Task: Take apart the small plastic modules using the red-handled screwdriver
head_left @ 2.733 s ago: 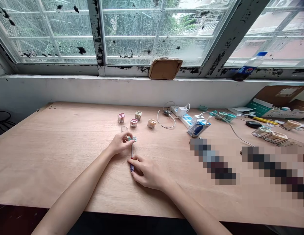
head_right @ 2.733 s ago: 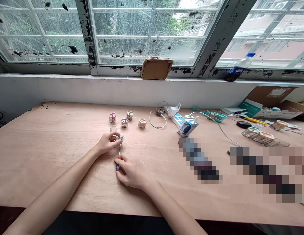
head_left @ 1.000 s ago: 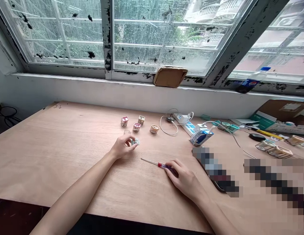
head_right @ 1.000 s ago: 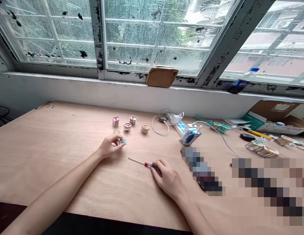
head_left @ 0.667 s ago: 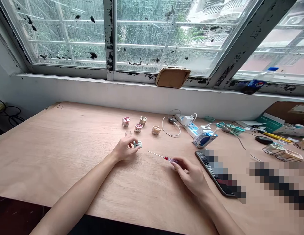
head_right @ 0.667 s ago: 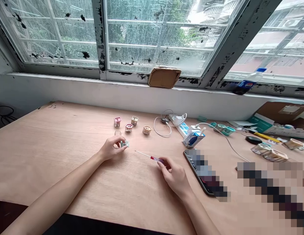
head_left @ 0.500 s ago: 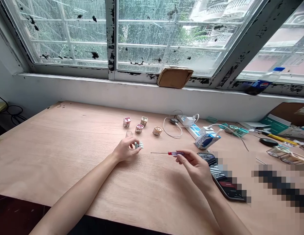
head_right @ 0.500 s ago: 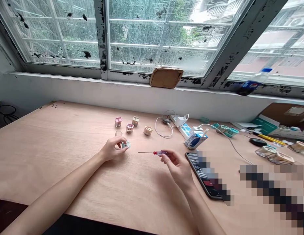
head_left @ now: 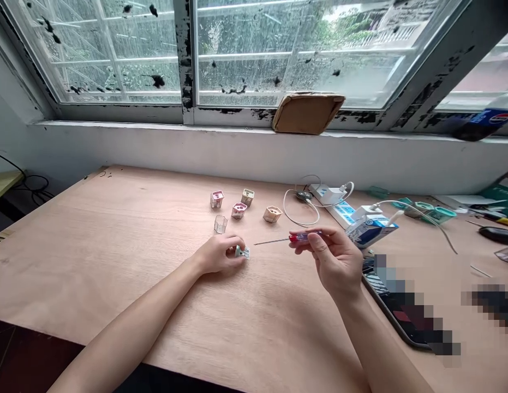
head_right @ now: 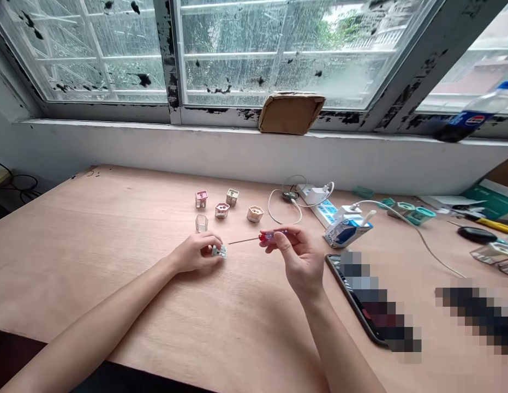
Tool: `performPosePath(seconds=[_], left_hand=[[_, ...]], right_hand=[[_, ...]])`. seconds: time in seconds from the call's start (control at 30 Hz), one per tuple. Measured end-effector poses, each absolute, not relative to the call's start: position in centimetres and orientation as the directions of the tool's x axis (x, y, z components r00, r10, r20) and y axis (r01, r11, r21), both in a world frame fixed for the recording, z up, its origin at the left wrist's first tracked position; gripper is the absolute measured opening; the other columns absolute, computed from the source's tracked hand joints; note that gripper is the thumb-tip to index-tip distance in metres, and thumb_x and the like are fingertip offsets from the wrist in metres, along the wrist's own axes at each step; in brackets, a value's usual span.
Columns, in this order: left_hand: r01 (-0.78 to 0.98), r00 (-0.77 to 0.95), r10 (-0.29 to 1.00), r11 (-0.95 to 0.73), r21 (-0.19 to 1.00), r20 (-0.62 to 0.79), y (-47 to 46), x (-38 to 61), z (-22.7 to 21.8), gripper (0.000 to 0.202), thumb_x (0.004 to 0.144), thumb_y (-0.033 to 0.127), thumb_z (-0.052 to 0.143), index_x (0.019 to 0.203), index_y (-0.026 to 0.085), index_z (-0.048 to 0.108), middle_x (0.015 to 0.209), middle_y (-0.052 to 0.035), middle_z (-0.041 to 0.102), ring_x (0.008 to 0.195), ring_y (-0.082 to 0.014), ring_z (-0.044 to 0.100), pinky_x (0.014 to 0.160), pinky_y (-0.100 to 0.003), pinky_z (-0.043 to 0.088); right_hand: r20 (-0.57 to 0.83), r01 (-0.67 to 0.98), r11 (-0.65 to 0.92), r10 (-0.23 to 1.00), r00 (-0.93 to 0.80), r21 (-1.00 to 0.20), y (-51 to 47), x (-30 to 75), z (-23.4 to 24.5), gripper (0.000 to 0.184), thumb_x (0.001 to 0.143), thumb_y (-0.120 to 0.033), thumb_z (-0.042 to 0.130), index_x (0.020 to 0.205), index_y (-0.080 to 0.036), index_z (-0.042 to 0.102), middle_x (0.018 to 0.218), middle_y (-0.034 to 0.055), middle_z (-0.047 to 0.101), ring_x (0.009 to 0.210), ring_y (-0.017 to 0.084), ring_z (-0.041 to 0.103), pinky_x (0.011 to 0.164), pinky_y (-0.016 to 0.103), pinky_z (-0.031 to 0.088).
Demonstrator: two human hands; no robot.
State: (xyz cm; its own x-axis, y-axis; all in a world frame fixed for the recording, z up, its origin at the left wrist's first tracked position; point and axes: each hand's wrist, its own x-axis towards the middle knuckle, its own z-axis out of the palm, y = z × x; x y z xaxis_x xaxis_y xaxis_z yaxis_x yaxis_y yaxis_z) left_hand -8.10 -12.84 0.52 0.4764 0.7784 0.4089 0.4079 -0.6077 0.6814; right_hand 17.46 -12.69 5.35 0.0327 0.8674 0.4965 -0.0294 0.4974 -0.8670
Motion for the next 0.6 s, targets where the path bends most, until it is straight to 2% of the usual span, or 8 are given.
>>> performPosePath(seconds=[0.2, 0.27, 0.43, 0.6], left_hand=[[0.442, 0.506, 0.767, -0.623, 0.645, 0.394, -13.0, -7.9, 0.7, 0.007, 0.084, 0.020, 0.066, 0.090, 0.019, 0.066, 0.103, -0.0054, 0.068, 0.066, -0.0101, 0.056, 0.063, -0.023, 0.047], [0.466, 0.526, 0.748, -0.652, 0.598, 0.405, -13.0, -7.8, 0.7, 0.007, 0.084, 0.020, 0.066, 0.091, 0.020, 0.066, 0.103, -0.0054, 0.068, 0.068, -0.0111, 0.059, 0.066, -0.024, 0.049], [0.498, 0.601, 0.670, -0.741, 0.451, 0.436, -12.9, -7.5, 0.9, 0.006, 0.087, 0.020, 0.062, 0.091, 0.020, 0.067, 0.100, -0.0064, 0.069, 0.088, -0.0174, 0.066, 0.079, -0.026, 0.052], [0.509, 0.628, 0.646, -0.763, 0.399, 0.433, -13.0, -7.3, 1.3, 0.006, 0.088, 0.018, 0.060, 0.089, 0.020, 0.066, 0.098, -0.0064, 0.069, 0.083, -0.0168, 0.066, 0.074, -0.026, 0.051]], right_hand=[[0.478, 0.023, 0.478, 0.878, 0.006, -0.878, -13.4, 17.2, 4.6, 0.027, 0.087, -0.045, 0.073, 0.092, -0.021, 0.065, 0.077, 0.0053, 0.077, 0.063, 0.021, 0.073, 0.054, 0.035, 0.062], [0.476, 0.043, 0.476, 0.880, -0.005, -0.879, -13.5, 17.2, 4.6, 0.029, 0.086, -0.048, 0.072, 0.093, -0.021, 0.064, 0.077, 0.0055, 0.077, 0.064, 0.021, 0.074, 0.057, 0.037, 0.064], [0.475, 0.046, 0.474, 0.880, 0.005, -0.879, -13.7, 17.1, 4.4, 0.032, 0.086, -0.050, 0.073, 0.093, -0.021, 0.064, 0.079, 0.0055, 0.077, 0.067, 0.022, 0.075, 0.063, 0.039, 0.066], [0.465, 0.034, 0.465, 0.885, 0.009, -0.885, -13.7, 16.9, 3.8, 0.029, 0.086, -0.047, 0.073, 0.093, -0.020, 0.064, 0.080, 0.0053, 0.077, 0.069, 0.022, 0.076, 0.065, 0.039, 0.066]])
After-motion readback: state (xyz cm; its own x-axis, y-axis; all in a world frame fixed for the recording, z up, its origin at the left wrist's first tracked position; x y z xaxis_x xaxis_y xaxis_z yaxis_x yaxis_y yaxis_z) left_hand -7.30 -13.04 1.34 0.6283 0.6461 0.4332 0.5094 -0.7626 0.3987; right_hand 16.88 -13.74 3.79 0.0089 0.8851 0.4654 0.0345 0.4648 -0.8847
